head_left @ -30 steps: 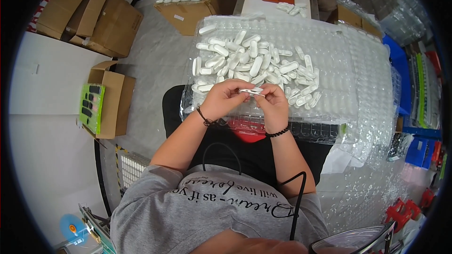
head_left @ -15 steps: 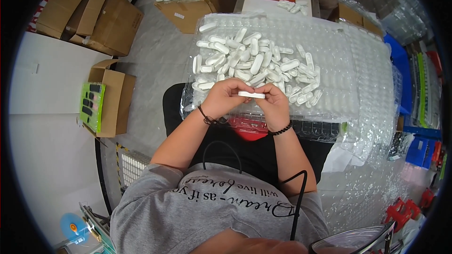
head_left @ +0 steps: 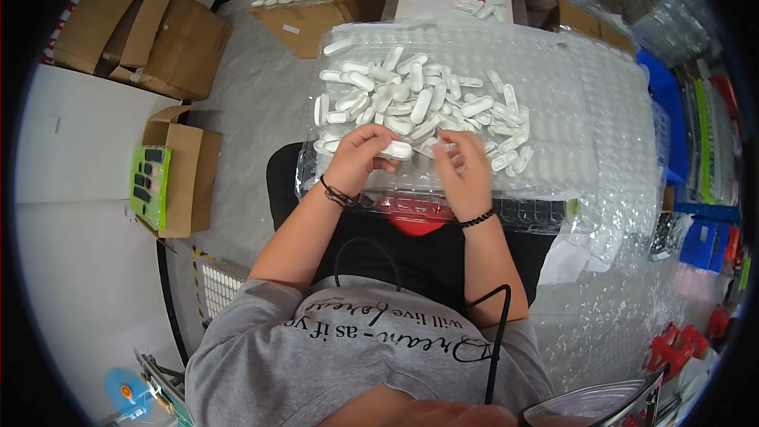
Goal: The person sorts small plastic parts by hand, taking them from a cardboard box and placing them into a tray.
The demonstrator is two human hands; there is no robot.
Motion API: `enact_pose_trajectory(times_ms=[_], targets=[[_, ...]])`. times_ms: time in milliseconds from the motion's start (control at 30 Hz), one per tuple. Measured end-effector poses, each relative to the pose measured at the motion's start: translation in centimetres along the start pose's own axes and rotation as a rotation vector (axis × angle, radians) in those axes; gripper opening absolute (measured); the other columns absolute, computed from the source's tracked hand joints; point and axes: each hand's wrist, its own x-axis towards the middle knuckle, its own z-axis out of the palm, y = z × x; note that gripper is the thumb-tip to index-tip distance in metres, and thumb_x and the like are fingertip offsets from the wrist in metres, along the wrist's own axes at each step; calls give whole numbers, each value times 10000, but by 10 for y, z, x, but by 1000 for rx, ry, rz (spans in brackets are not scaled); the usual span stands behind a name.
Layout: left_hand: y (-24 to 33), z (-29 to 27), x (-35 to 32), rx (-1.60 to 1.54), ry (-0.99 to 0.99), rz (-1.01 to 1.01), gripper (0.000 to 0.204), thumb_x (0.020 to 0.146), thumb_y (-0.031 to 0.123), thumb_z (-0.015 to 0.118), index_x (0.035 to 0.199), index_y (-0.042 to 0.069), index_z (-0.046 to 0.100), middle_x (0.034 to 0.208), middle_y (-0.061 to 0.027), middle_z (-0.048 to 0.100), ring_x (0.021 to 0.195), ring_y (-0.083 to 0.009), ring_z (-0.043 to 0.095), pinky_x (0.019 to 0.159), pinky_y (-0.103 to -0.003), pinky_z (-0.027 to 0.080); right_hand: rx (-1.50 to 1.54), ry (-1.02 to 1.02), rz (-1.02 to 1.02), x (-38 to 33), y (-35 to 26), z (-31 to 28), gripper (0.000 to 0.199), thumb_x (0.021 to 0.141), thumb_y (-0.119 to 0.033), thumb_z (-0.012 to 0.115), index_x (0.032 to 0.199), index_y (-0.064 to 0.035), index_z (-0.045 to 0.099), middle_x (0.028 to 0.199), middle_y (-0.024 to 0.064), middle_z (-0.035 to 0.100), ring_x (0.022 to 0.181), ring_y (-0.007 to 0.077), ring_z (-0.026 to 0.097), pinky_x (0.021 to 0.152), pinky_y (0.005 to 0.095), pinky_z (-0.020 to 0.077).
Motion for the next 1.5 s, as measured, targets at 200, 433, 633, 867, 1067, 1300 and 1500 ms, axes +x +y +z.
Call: enact_pose_trajectory(times_ms=[200,433,633,867,1067,1300,1500], targets=[[2,2,16,-779,70,-78,112,889,112,558,799,63,514,799,-52,547,808,-214,618,721,-328,568,-925,128,-66,-1,29,-38,303,748,19,596,1013,-108,667,1061,85,584,1023,322,496,873,448,393],[-7,17,36,1017,114,554,212,859,199,659,1018,65,620,849,-71,586,836,-255,621,711,-339,499,-813,77,27,7,27,-49,219,785,-39,603,974,-120,678,1021,87,618,968,282,534,881,436,373],[1,45,32,1481,16,354,220,828,240,691,1004,113,663,1010,-63,570,807,-251,628,713,-359,507,-419,305,-93,12,28,-43,185,861,-58,599,1042,-62,639,922,94,656,803,250,590,742,374,456],[12,52,17,1566,-65,706,166,782,188,701,929,127,654,1060,-39,596,748,-247,642,627,-336,517,971,-42,427,8,11,-39,164,914,-53,590,1060,16,624,917,52,641,771,95,574,698,239,472],[23,56,8,1310,-168,785,180,798,118,698,967,129,639,992,-53,593,796,-221,639,611,-326,516,851,-116,388,5,15,-35,164,889,-11,611,1051,15,613,919,59,638,780,105,577,695,245,479],[12,64,3,409,-101,344,274,865,54,660,1129,84,592,972,-24,611,692,-84,576,551,-203,445,879,-108,317,6,22,-29,183,838,18,669,1013,0,616,898,56,648,744,102,584,672,229,473],[11,58,5,207,-116,82,425,942,106,571,1354,90,469,1024,-34,604,655,-61,495,497,-209,373,860,-51,283,4,23,-29,168,800,50,697,948,-5,639,875,43,642,743,104,591,654,226,471]])
